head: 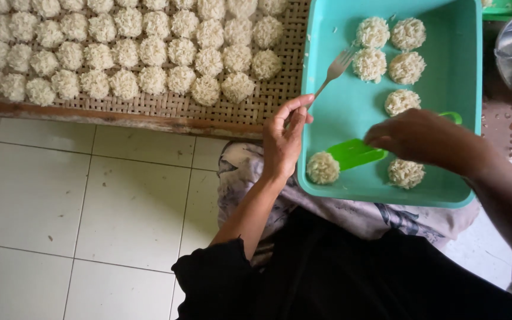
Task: Transferring small noodle-like food balls from a large woven tray to a blue plastic tray using a fork and spatula
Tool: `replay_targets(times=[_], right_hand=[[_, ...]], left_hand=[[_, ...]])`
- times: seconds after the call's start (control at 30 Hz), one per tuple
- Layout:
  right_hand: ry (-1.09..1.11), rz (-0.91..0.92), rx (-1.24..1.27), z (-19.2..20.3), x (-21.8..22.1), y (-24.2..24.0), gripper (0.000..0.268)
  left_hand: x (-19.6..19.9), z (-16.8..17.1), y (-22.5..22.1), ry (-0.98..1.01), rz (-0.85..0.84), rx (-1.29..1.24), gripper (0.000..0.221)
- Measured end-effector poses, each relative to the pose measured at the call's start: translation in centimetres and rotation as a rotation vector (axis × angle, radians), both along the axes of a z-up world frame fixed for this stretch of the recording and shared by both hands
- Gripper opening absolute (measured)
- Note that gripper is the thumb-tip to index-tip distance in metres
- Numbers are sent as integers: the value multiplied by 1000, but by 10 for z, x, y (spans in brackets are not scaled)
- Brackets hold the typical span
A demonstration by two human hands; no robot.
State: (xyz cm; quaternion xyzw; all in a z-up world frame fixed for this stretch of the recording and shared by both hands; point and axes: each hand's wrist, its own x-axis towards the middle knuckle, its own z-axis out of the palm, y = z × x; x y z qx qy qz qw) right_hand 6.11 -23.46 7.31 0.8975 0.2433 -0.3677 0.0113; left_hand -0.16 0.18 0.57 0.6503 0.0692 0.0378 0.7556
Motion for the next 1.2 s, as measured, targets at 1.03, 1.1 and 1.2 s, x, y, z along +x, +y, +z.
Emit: replay_targets(times=[1.03, 1.1, 1.2], right_hand=[[-231, -416, 778, -47, 424, 91, 44], [-173, -486, 843, -67, 440, 106, 42], [-159, -528, 751, -62, 435, 117, 40]], left_hand=[[345, 7, 148, -356, 278, 734, 21], [374, -12, 142, -440, 218, 803, 20], [403, -20, 120, -565, 243, 804, 18]])
